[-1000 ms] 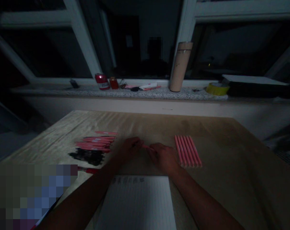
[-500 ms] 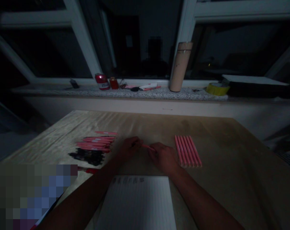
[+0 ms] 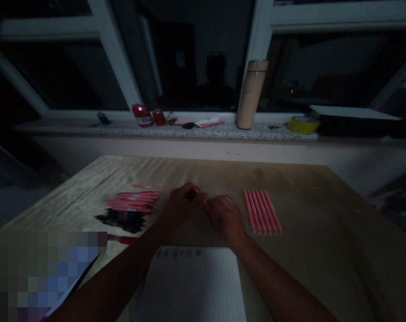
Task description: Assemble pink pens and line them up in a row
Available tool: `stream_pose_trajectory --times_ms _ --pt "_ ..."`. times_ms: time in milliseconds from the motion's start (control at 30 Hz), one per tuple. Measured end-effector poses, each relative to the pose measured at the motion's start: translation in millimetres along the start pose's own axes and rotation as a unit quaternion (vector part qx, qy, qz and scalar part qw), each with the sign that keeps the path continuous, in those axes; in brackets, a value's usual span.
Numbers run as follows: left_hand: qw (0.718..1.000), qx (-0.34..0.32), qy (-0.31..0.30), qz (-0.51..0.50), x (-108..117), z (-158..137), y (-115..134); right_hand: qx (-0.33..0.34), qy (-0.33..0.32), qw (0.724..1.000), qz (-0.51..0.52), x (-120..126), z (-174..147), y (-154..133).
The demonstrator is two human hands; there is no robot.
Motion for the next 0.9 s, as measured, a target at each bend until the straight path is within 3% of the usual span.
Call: stream_pose_trajectory --times_ms 233,467,900 --pt "0.998 -0.042 -0.054 -0.007 -3 -3 27 -0.034 0.053 0.992 0.112 4 -4 -4" --pt "0.992 -0.092 -0.084 0.036 -9 -3 24 -0.042 0.051 0.992 0.112 2 -4 -2" --pt "0.994 -0.029 -0.062 0.089 -4 -1 19 -0.064 0.02 0.993 0.097 0 -1 0"
Point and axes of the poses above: each hand's wrist, its own z-axis towards the middle knuckle, its own x-axis out of the back of the hand, y = z × x, the point moved 6 cm from there along z, towards the middle knuckle, and after that the axes turned 1 degree about -z, right-handed, at the moved point
